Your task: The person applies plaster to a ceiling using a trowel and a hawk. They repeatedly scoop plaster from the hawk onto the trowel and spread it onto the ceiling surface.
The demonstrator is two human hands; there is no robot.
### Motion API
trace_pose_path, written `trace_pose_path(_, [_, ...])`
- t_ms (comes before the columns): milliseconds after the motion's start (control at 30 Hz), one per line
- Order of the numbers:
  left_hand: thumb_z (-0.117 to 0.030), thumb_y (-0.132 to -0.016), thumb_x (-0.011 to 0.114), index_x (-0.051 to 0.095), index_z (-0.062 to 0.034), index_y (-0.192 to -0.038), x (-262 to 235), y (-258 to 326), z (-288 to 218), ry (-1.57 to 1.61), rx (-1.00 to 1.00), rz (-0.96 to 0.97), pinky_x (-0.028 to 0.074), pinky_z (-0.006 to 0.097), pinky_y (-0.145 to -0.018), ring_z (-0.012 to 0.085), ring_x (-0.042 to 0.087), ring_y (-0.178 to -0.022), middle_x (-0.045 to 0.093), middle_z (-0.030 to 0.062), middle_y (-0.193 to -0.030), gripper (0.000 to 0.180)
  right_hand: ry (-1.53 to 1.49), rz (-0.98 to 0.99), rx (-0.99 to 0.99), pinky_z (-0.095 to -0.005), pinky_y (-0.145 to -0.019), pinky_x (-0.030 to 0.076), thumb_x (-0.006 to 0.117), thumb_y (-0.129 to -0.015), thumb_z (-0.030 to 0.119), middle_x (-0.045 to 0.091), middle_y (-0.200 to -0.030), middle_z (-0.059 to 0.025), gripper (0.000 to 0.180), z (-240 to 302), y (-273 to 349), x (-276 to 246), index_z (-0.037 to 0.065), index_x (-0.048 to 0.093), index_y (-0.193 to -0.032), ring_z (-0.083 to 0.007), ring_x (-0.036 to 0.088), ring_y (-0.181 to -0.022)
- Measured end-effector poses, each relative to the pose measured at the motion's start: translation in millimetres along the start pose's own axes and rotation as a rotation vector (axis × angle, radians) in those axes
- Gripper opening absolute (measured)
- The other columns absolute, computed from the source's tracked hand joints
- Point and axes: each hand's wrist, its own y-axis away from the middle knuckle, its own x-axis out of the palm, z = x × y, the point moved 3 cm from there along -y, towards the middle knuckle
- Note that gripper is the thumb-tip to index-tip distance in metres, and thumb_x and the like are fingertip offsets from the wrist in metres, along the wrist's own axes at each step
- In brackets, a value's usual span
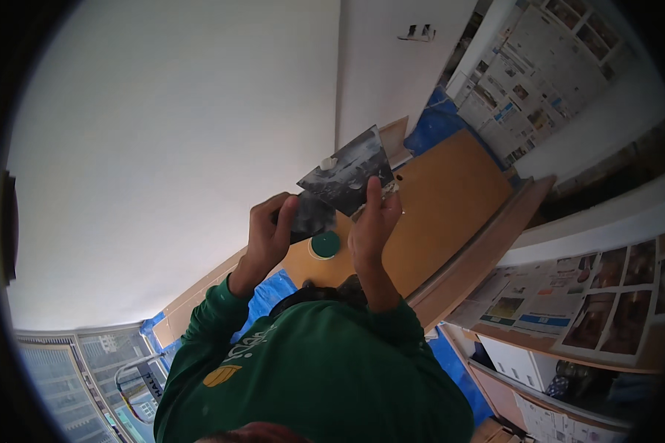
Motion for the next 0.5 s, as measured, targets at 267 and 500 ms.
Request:
trace_pose_path(267, [-0.036, -0.108, 0.051, 0.064, 0.0069, -0.108, 74.5, -52.0, 45.7, 0.814, -0.478, -0.191, 0.059, 0.031, -0.079, 0.0177, 0.072, -0.084, 0.072, 0.0103, -0.097, 0.044, 0.149, -0.104, -0.479, -0.0302, -0.090, 0.051, 0.055, -0.106, 0.019, 0.066, -0.118, -0.0131, 0.030, 14.8, -33.7, -56.5, -0.006, 0.057, -0.123, -0.0163, 0.064, -0.104])
trace_pose_path(500, [-0.035, -0.106, 0.057, 0.063, 0.0054, -0.110, 177.5, -121.2, 64.2, 0.960, -0.588, -0.079, 0.061, 0.033, -0.079, 0.0165, 0.072, -0.086, 0.071, 0.0099, -0.098, 0.041, 0.984, 0.325, -0.292, -0.0405, -0.070, 0.052, 0.055, -0.100, 0.012, 0.065, -0.094, -0.0178, 0.028, 9.5, -79.5, -122.5, -0.007, 0.061, -0.120, -0.0302, 0.064, -0.076])
